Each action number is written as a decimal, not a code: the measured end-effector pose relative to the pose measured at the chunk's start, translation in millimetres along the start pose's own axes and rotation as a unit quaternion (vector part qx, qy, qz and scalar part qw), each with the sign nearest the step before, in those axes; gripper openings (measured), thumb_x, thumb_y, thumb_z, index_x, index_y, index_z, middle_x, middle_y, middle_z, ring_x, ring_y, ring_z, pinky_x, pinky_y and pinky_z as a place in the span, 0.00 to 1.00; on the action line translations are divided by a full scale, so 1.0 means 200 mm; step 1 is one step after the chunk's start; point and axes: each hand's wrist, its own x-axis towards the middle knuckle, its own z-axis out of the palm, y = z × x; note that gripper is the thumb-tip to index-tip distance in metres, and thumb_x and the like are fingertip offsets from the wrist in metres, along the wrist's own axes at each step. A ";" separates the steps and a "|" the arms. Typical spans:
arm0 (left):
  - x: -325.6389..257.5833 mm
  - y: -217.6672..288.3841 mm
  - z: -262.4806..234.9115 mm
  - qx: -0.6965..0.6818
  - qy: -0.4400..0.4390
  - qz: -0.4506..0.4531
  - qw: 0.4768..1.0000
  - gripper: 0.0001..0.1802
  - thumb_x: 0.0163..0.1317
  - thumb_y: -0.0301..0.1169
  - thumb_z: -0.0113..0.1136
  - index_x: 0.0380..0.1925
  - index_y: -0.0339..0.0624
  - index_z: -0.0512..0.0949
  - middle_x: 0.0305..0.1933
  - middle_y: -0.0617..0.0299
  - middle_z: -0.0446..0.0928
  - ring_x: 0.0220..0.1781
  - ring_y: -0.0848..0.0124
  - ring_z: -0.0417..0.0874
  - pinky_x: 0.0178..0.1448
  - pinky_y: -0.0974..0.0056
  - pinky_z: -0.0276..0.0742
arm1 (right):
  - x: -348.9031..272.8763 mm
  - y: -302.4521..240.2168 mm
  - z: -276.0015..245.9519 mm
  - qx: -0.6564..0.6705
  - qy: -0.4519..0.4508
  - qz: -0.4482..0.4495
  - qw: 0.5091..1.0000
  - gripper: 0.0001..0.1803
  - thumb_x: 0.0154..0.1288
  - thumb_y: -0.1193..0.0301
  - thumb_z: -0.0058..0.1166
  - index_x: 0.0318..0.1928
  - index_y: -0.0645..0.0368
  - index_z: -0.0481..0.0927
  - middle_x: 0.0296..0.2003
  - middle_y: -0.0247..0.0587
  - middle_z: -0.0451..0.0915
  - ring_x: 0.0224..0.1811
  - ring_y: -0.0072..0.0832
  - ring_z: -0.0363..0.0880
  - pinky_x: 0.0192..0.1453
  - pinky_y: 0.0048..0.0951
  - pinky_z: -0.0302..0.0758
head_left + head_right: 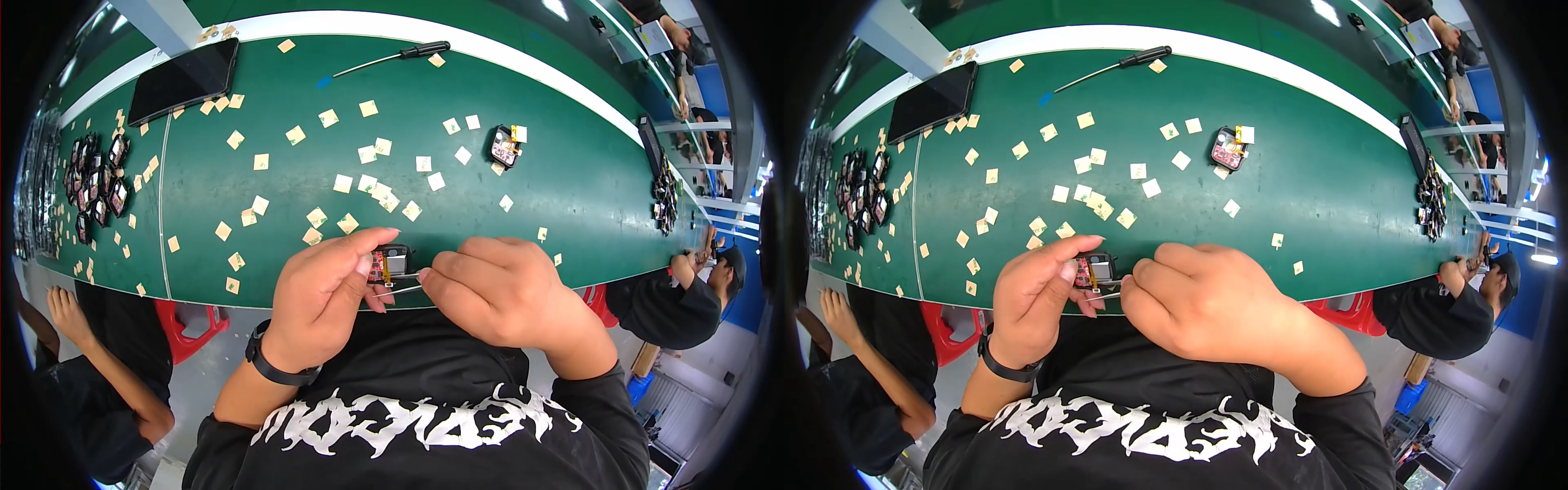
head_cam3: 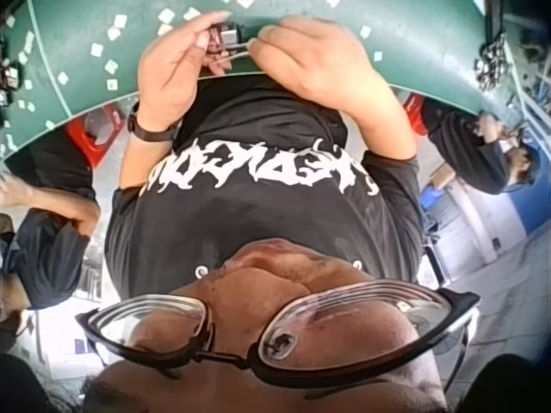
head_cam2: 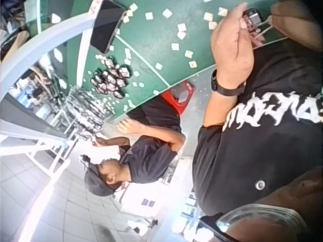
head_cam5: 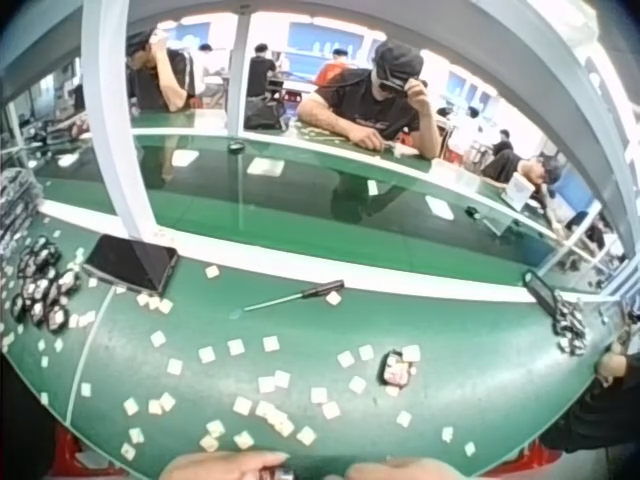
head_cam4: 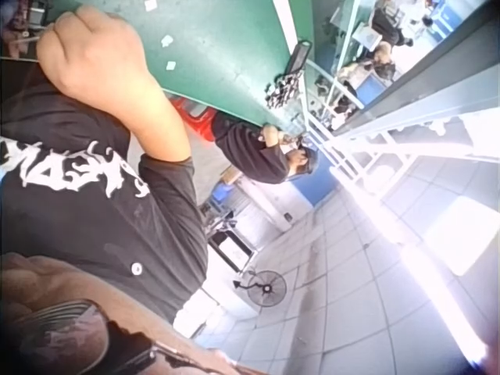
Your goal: Applying stickers and connecting small wires to electronic components using tweezers.
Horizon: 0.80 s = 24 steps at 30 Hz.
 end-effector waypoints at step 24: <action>0.01 0.01 0.00 -0.062 0.014 -0.073 0.995 0.22 0.71 0.17 0.50 0.64 0.26 0.73 0.42 0.56 0.81 0.33 0.74 0.85 0.34 0.71 0.82 | -0.21 -0.08 -0.04 0.104 0.101 0.321 0.936 0.11 0.54 0.80 0.70 0.39 0.63 0.83 0.28 0.42 0.82 0.29 0.38 0.82 0.32 0.33 0.77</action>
